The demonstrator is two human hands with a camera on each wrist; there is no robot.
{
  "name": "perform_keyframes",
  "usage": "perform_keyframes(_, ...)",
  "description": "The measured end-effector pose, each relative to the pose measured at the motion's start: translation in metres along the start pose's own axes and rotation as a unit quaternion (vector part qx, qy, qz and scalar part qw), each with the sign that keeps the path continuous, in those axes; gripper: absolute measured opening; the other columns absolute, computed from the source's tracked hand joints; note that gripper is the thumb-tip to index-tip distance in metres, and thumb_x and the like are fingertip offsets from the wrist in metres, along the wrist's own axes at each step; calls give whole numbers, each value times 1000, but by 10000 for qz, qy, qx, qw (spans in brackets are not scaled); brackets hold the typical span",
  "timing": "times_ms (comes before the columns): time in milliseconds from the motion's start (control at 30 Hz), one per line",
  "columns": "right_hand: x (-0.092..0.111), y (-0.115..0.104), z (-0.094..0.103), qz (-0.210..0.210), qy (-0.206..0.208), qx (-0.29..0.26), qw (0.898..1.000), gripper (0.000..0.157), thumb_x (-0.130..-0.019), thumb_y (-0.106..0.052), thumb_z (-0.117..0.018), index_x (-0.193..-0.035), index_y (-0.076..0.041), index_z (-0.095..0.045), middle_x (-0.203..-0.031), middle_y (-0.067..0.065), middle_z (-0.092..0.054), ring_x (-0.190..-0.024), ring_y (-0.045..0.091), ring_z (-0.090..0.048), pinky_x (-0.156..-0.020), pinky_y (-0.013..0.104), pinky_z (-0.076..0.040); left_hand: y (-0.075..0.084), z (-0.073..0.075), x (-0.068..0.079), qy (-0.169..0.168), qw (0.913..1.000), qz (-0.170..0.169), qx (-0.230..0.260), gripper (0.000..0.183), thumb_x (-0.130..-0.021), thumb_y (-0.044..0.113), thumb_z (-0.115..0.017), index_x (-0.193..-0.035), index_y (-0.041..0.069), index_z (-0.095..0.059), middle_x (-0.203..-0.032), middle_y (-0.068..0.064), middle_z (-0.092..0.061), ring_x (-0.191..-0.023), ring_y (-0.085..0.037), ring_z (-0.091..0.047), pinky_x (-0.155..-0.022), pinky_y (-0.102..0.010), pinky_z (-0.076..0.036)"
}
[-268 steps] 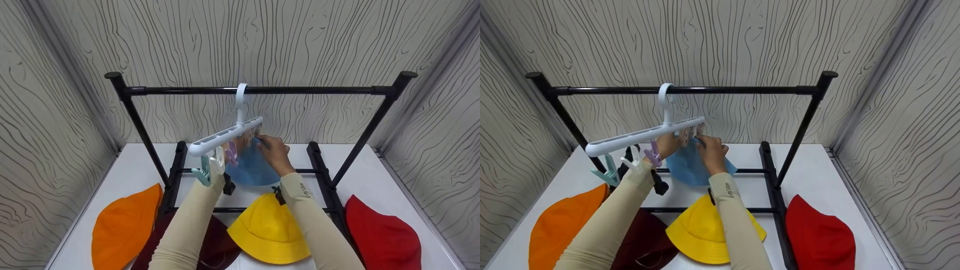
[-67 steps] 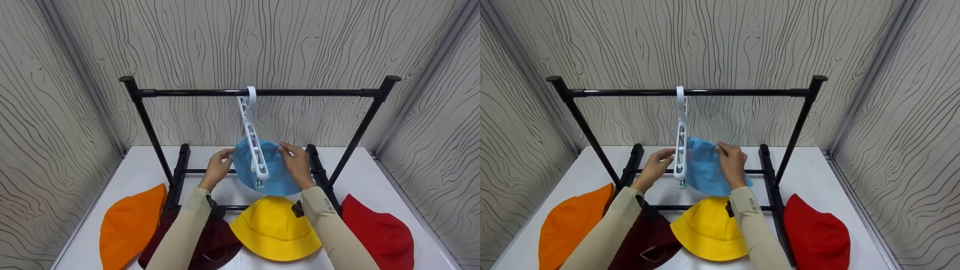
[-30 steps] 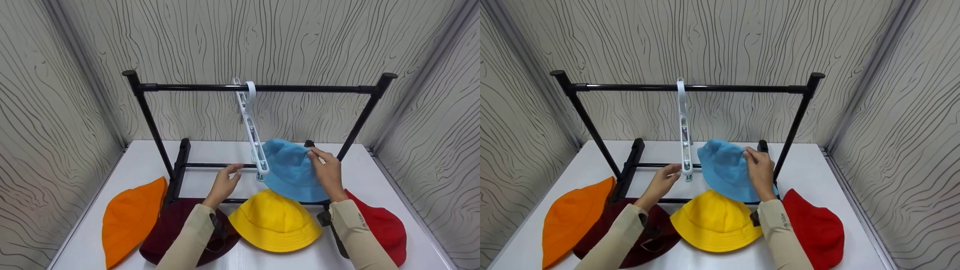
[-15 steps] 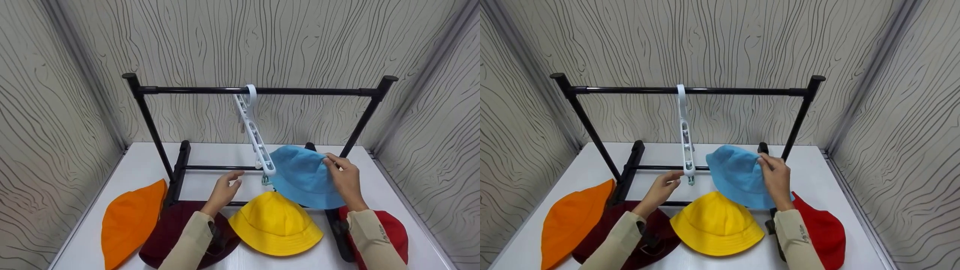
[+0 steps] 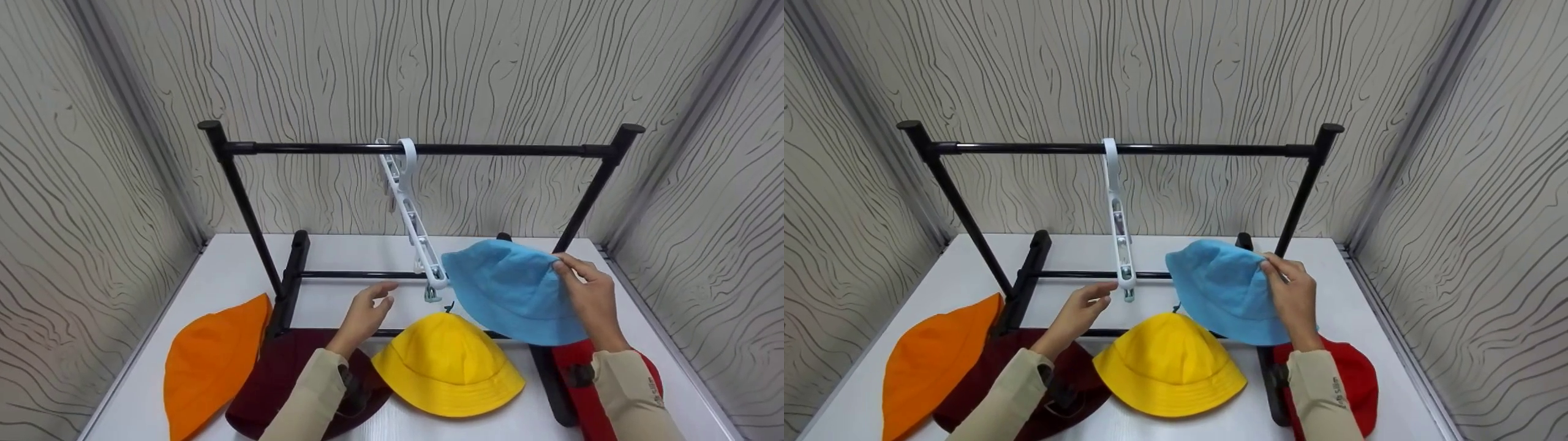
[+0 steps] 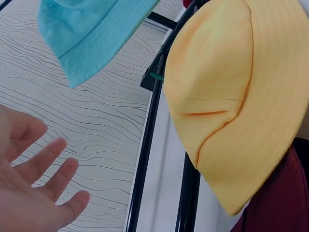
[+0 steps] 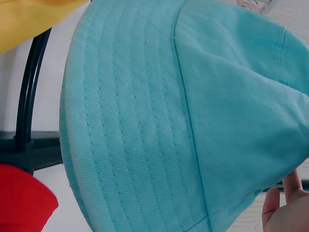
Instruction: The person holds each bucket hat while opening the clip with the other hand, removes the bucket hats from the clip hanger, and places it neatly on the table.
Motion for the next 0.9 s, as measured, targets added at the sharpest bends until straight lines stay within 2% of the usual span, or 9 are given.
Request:
perform_keyframes(233, 1, 18, 15, -550, -75, 224, 9982, 40, -93, -38, -62, -123, -12, -67, -95, -35, -55, -95, -11, -48, -87, 18, -38, 0, 0, 2, 11, 9998, -193, 59, 31, -98, 11, -52, -127, 9, -60, -131, -10, -60, -123, -32, -52, -107, -58, -36)
perform_keyframes(500, 1, 46, 36, -1236, 101, 145, 9922, 46, -92, -42, -61, -129, -15, -62, -101, -33, -58, -94, -10, -49, -89, 24, -39, -4, -2, 4, -45, 10000, -40, 66, 31, -98, 13, -52, -128, 12, -60, -132, -8, -59, -124, -31, -52, -108, -56, -36)
perform_keyframes(600, 2, 57, 44, -1472, 167, -8, 9890, 49, -92, -43, -61, -132, -16, -60, -106, -31, -58, -101, -9, -50, -99, 30, -42, -6, -2, 6, -43, 10000, -6, 70, 31, -98, 13, -52, -128, 12, -60, -132, -8, -59, -124, -31, -52, -108, -57, -36)
perform_keyframes(733, 4, 72, 51, -1777, 224, -484, 9826, 50, -92, -42, -60, -136, -17, -56, -114, -26, -59, -114, -4, -49, -113, 40, -35, -8, -3, 8, -43, 10000, 15, 82, 30, -98, 13, -52, -128, 13, -60, -131, -7, -60, -125, -31, -51, -108, -57, -36)
perform_keyframes(833, 5, 81, 55, -1931, 323, -923, 9763, 50, -91, -40, -62, -135, -18, -57, -111, -26, -61, -115, -3, -50, -110, 24, -37, -9, -3, 9, -43, 9999, 65, 81, 30, -98, 14, -51, -128, 13, -60, -132, -6, -60, -125, -30, -52, -109, -57, -35)
perform_keyframes(900, 6, 86, 58, -1957, 384, -1217, 9723, 50, -89, -39, -65, -134, -19, -58, -106, -28, -61, -111, -7, -51, -103, 14, -39, -10, -4, 10, -38, 9999, 109, 81, 30, -98, 13, -51, -128, 13, -60, -132, -6, -60, -125, -29, -52, -109, -57, -35)
Point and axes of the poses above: each hand's wrist, its own x-axis away from the middle knuckle, its own z-axis out of the back of the hand, y = z × x, the point moved 8 cm from there along -x, towards the middle knuckle
